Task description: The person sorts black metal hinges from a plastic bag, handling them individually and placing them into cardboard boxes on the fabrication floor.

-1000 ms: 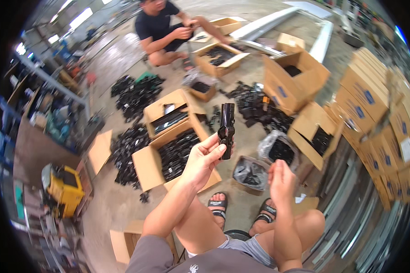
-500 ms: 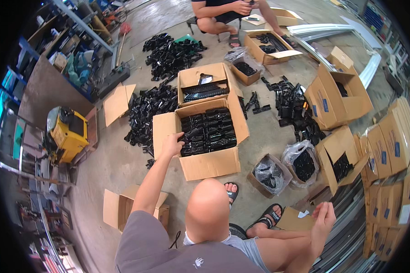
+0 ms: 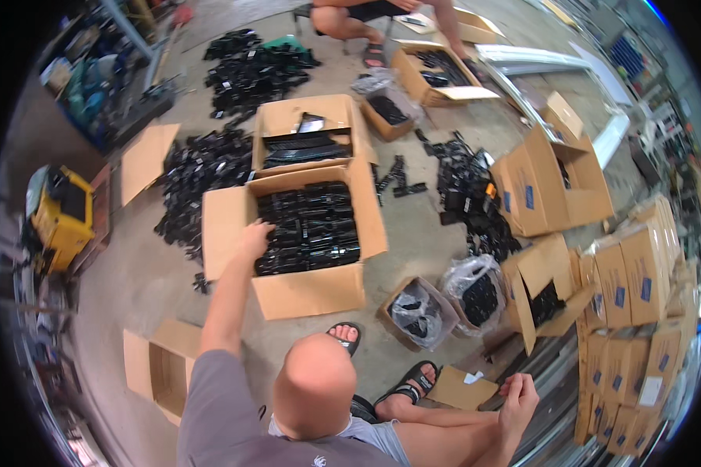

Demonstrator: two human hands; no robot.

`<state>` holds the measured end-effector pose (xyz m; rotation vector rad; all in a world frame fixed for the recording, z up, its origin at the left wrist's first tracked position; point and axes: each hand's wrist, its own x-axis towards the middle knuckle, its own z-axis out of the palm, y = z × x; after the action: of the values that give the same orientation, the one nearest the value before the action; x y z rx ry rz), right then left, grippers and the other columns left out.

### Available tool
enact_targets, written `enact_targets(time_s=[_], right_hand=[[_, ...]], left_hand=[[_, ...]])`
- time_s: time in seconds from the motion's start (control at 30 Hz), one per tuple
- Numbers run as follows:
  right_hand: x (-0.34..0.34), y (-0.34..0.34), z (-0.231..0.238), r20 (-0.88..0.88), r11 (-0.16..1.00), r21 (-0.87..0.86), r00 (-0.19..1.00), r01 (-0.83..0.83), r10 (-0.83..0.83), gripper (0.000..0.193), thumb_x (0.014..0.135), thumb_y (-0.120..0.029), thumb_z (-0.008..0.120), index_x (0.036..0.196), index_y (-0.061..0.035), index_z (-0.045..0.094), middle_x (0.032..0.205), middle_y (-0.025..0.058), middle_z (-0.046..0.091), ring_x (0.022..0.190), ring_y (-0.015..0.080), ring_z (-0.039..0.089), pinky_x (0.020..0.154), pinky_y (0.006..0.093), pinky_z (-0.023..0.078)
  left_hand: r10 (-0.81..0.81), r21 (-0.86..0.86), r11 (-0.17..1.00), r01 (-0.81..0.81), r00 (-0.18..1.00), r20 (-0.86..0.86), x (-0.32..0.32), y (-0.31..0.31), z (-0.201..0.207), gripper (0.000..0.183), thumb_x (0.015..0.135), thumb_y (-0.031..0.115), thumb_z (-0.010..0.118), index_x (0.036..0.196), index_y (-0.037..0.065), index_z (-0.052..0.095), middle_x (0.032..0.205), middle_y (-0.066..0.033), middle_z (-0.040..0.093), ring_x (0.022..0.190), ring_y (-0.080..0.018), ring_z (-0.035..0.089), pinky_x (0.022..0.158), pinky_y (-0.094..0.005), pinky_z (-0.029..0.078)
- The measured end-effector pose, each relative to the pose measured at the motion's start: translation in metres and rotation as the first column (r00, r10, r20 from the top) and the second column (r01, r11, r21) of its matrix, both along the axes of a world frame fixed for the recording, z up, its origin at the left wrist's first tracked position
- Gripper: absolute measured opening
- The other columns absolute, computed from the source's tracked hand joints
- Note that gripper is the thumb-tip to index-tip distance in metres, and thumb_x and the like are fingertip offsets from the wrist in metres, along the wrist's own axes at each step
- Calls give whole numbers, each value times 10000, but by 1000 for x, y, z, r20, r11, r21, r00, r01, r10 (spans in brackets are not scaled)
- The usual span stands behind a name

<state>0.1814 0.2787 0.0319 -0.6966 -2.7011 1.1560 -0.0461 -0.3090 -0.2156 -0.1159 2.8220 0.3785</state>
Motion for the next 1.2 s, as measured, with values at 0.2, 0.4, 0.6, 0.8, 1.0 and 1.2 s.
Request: enact_targets(time_s=[0.2,0.4,0.6,0.8,1.0,1.2], right_hand=[[-33,-17,15,127,999,31,992,12,-16,253,1003,-152,543,864,34,642,694,103,659,635,166,637,601,310,491],[-60,-33,12,185,971,-133,957,-199,222,184,980,-100,562,925,45,661,760,105,686,706,163,666,658,293,525],[-77,-51,14,146,929,-165,923,-332,356,144,954,-106,607,976,16,680,813,125,699,747,217,689,686,314,537],[-98,-36,56,360,968,-115,899,-221,248,127,893,-147,680,1000,-83,707,932,91,718,792,271,689,696,316,521],[-98,-20,46,287,969,-195,936,-152,204,131,855,-132,678,968,-78,714,893,78,711,803,269,691,704,326,516],[-101,-12,51,289,963,-236,937,-128,196,144,850,-140,682,978,-81,712,898,75,711,828,261,690,750,341,512]], left_hand=[[258,352,935,-31,740,-621,-40,92,102,348,881,38,668,1228,70,678,1151,-186,703,1067,-335,681,929,-394,527],[-82,458,756,467,762,-642,-101,287,192,229,888,111,665,1109,105,728,1034,-138,734,930,-303,719,805,-343,564],[-476,-46,878,476,864,-165,-191,396,35,186,779,182,723,904,45,726,883,-176,730,863,-338,724,722,-440,585],[20,286,958,8,995,-96,-190,454,-64,474,678,277,854,1065,49,701,1107,-160,677,1066,-328,651,900,-433,542],[146,389,921,-20,943,-299,-199,462,-103,499,639,294,877,1050,55,725,1090,-125,643,1070,-305,570,970,-415,457],[26,334,937,108,928,-373,-177,444,-110,386,633,300,869,915,67,747,991,-105,671,1022,-308,577,922,-422,445]])
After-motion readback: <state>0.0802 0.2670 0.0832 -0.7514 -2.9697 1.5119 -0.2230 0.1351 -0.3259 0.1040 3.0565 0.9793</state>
